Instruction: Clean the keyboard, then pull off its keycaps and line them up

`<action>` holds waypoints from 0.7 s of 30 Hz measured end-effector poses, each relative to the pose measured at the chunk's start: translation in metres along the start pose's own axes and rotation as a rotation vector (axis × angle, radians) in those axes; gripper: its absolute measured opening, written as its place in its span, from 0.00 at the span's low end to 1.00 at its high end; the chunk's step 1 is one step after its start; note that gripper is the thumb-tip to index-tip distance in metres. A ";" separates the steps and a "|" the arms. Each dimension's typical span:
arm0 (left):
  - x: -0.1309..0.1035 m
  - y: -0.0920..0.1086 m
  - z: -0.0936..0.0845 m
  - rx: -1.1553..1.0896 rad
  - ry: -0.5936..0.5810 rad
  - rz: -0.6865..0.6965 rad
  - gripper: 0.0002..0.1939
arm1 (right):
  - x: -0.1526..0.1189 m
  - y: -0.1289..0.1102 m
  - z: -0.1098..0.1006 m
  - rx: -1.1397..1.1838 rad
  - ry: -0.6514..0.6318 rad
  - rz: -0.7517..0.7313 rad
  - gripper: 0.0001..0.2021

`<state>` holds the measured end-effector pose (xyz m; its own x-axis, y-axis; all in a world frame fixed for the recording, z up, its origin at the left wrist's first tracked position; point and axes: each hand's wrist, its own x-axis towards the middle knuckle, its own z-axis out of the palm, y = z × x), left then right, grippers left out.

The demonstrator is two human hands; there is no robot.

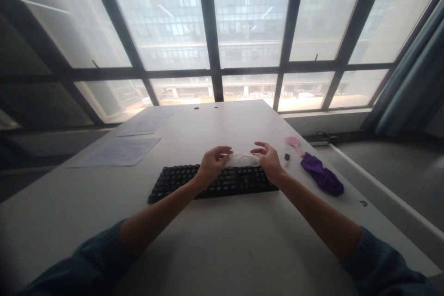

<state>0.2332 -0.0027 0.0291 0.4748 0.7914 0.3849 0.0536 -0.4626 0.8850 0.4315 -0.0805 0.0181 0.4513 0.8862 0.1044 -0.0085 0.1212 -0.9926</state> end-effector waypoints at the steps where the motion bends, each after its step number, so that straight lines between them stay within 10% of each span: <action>1: 0.001 -0.001 -0.001 0.024 0.008 0.015 0.14 | 0.001 0.001 -0.003 0.005 0.014 -0.009 0.26; 10: 0.006 -0.001 -0.005 -0.066 0.021 0.080 0.17 | 0.004 -0.006 -0.010 -0.126 -0.200 -0.158 0.20; 17: 0.008 0.000 -0.008 -0.276 -0.040 -0.008 0.22 | 0.004 -0.011 -0.001 -0.164 -0.499 -0.058 0.37; 21: 0.011 -0.001 -0.012 -0.373 -0.071 -0.146 0.22 | 0.006 -0.009 0.000 -0.340 -0.438 -0.136 0.15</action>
<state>0.2283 0.0114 0.0353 0.5459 0.8025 0.2407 -0.1910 -0.1606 0.9684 0.4340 -0.0761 0.0274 0.0154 0.9841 0.1767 0.3445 0.1607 -0.9249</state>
